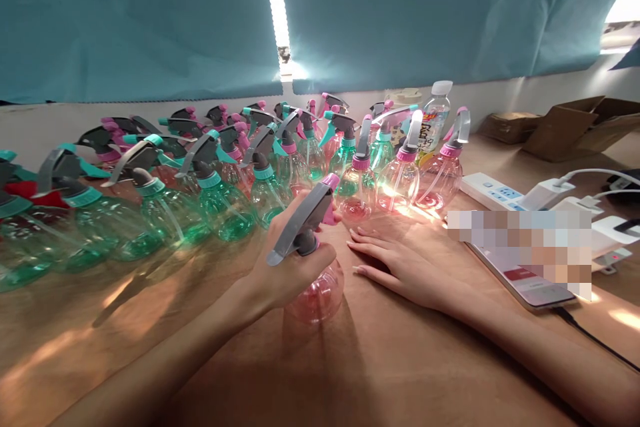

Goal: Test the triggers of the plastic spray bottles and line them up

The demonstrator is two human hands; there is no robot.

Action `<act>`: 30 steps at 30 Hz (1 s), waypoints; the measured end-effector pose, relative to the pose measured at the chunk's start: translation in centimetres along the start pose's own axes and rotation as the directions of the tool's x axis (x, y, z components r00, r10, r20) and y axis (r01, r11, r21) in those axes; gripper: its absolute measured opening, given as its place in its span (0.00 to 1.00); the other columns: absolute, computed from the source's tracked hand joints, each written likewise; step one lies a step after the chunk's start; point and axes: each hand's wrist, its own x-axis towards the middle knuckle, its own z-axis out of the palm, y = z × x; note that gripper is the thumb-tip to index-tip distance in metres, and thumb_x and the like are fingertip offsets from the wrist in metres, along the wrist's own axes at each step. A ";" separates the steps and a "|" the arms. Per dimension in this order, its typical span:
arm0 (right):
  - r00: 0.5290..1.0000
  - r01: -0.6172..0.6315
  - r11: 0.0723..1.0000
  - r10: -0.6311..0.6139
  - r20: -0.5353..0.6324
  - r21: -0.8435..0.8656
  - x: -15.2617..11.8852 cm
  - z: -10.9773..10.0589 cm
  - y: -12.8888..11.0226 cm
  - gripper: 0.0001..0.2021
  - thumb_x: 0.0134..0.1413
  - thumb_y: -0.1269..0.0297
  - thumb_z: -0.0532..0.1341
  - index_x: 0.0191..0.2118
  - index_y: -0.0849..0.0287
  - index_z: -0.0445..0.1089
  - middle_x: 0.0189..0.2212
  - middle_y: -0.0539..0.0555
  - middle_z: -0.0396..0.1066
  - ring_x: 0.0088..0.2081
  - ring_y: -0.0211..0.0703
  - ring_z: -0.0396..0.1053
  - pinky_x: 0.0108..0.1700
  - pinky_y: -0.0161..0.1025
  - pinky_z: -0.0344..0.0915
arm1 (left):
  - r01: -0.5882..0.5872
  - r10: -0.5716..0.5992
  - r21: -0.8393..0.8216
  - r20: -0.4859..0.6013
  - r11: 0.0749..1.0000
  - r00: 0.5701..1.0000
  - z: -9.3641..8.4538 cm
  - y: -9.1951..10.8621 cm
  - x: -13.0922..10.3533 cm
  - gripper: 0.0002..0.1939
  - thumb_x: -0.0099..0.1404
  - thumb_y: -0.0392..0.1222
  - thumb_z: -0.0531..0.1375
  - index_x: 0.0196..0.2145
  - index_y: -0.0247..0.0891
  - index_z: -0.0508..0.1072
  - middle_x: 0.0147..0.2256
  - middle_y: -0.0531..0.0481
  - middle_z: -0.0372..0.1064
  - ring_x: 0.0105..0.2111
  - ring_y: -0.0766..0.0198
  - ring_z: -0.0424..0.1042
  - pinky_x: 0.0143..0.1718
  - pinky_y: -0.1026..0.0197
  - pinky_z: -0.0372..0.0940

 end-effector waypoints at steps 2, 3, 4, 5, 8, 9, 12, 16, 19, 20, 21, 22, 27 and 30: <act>1.000 -0.003 1.000 0.003 0.008 -0.027 0.0 -0.3 -0.2 0.24 0.66 0.50 0.51 0.61 0.57 0.65 0.62 0.56 0.61 0.63 0.53 0.58 0.63 0.54 0.56 | -0.010 0.010 -0.026 0.022 1.000 1.000 0.0 -0.1 0.0 0.14 0.48 0.36 0.55 0.35 0.42 0.68 0.23 0.57 0.59 0.21 0.67 0.60 0.25 0.63 0.62; 1.000 -0.007 0.999 0.007 0.008 -0.041 0.1 -0.4 -0.3 0.24 0.66 0.51 0.51 0.61 0.58 0.65 0.62 0.56 0.61 0.63 0.54 0.58 0.63 0.55 0.56 | -0.019 0.020 -0.040 0.029 0.999 0.999 0.1 -0.1 0.0 0.16 0.47 0.37 0.54 0.37 0.42 0.68 0.23 0.57 0.58 0.22 0.67 0.59 0.26 0.63 0.63; 1.000 -0.012 0.999 0.012 0.009 -0.053 0.1 -0.6 -0.5 0.24 0.66 0.51 0.52 0.60 0.57 0.66 0.62 0.56 0.61 0.63 0.55 0.59 0.63 0.56 0.57 | -0.026 0.028 -0.053 0.032 0.998 0.999 0.1 -0.1 0.0 0.18 0.47 0.36 0.54 0.39 0.42 0.68 0.23 0.58 0.57 0.22 0.67 0.60 0.28 0.62 0.65; 1.000 -0.016 0.998 0.016 0.006 -0.057 0.1 -0.8 -0.6 0.23 0.65 0.51 0.52 0.60 0.56 0.66 0.61 0.56 0.62 0.62 0.56 0.59 0.63 0.57 0.57 | -0.032 0.034 -0.065 0.033 0.997 0.999 0.2 0.0 0.0 0.20 0.47 0.36 0.54 0.41 0.42 0.68 0.24 0.58 0.57 0.23 0.66 0.60 0.31 0.61 0.66; 1.000 -0.021 0.999 0.021 -0.013 -0.032 0.2 -1.2 -1.0 0.22 0.64 0.51 0.54 0.59 0.53 0.67 0.60 0.56 0.64 0.61 0.58 0.60 0.62 0.60 0.57 | -0.032 0.034 -0.095 0.020 0.995 0.999 0.3 0.4 -0.1 0.23 0.47 0.34 0.54 0.43 0.43 0.67 0.21 0.60 0.52 0.25 0.64 0.62 0.40 0.57 0.68; 1.000 -0.022 1.000 0.022 -0.018 -0.022 0.2 -1.3 -1.1 0.22 0.64 0.51 0.54 0.59 0.53 0.67 0.60 0.56 0.64 0.61 0.58 0.61 0.61 0.61 0.57 | -0.031 0.033 -0.107 0.017 0.994 0.999 0.3 0.5 -0.1 0.23 0.47 0.34 0.54 0.44 0.43 0.67 0.20 0.61 0.49 0.24 0.64 0.62 0.42 0.56 0.69; 1.000 -0.026 0.999 0.025 -0.011 -0.028 0.2 -1.3 -1.1 0.23 0.64 0.51 0.53 0.59 0.55 0.68 0.60 0.57 0.64 0.61 0.60 0.60 0.61 0.62 0.58 | -0.037 0.038 -0.134 0.009 0.990 0.999 0.4 0.5 -0.2 0.25 0.48 0.33 0.54 0.46 0.44 0.65 0.17 0.63 0.44 0.19 0.66 0.56 0.46 0.54 0.69; 1.000 -0.023 0.999 0.022 -0.011 -0.032 0.2 -1.1 -1.0 0.22 0.64 0.52 0.53 0.59 0.54 0.68 0.60 0.57 0.64 0.61 0.59 0.61 0.61 0.61 0.58 | -0.029 0.032 -0.155 0.017 0.987 0.999 0.5 0.3 -0.1 0.26 0.47 0.33 0.54 0.46 0.44 0.65 0.18 0.64 0.44 0.18 0.67 0.56 0.46 0.53 0.71; 1.000 -0.021 1.000 0.020 -0.021 -0.014 0.2 -1.2 -1.1 0.22 0.64 0.52 0.53 0.59 0.52 0.67 0.59 0.56 0.66 0.61 0.58 0.62 0.61 0.61 0.58 | -0.033 0.036 -0.167 0.016 0.985 0.999 0.6 0.2 -0.1 0.26 0.47 0.33 0.55 0.47 0.44 0.66 0.19 0.63 0.46 0.18 0.67 0.58 0.45 0.54 0.71; 1.000 -0.022 1.000 0.021 -0.019 -0.013 0.2 -1.3 -1.1 0.22 0.64 0.52 0.53 0.59 0.52 0.67 0.59 0.56 0.66 0.61 0.58 0.62 0.61 0.61 0.58 | -0.031 0.034 -0.165 0.016 0.986 0.999 0.6 0.3 -0.1 0.27 0.47 0.33 0.55 0.47 0.44 0.66 0.18 0.63 0.46 0.19 0.66 0.58 0.45 0.54 0.71; 1.000 -0.024 1.000 0.024 -0.018 -0.015 0.2 -1.3 -1.2 0.22 0.64 0.52 0.53 0.59 0.52 0.67 0.59 0.56 0.66 0.60 0.58 0.62 0.61 0.61 0.58 | -0.026 0.029 -0.161 0.017 0.987 0.999 0.6 0.3 0.0 0.27 0.47 0.33 0.55 0.48 0.44 0.66 0.18 0.63 0.46 0.19 0.66 0.58 0.45 0.54 0.71; 1.000 -0.027 0.999 0.027 -0.014 -0.020 0.2 -1.4 -1.2 0.22 0.64 0.52 0.53 0.59 0.52 0.67 0.59 0.56 0.66 0.60 0.58 0.62 0.61 0.61 0.59 | -0.020 0.023 -0.159 0.019 0.987 1.000 0.6 0.3 0.0 0.28 0.47 0.34 0.55 0.49 0.45 0.66 0.17 0.63 0.45 0.19 0.65 0.58 0.45 0.54 0.71; 0.999 -0.033 0.998 0.034 0.022 -0.052 0.4 -1.9 -1.6 0.23 0.65 0.52 0.53 0.59 0.56 0.67 0.59 0.58 0.65 0.60 0.59 0.63 0.59 0.60 0.61 | -0.026 0.030 -0.170 0.022 0.985 0.999 0.6 0.5 0.0 0.29 0.47 0.33 0.55 0.50 0.44 0.68 0.16 0.63 0.45 0.18 0.65 0.57 0.45 0.54 0.71; 0.999 -0.020 0.998 0.021 0.024 -0.056 0.3 -2.0 -1.6 0.22 0.65 0.52 0.52 0.59 0.54 0.68 0.59 0.57 0.65 0.59 0.58 0.63 0.59 0.59 0.62 | -0.034 0.038 -0.159 0.021 0.987 0.999 0.6 0.4 0.0 0.29 0.48 0.34 0.55 0.50 0.46 0.69 0.18 0.61 0.52 0.20 0.64 0.60 0.43 0.54 0.71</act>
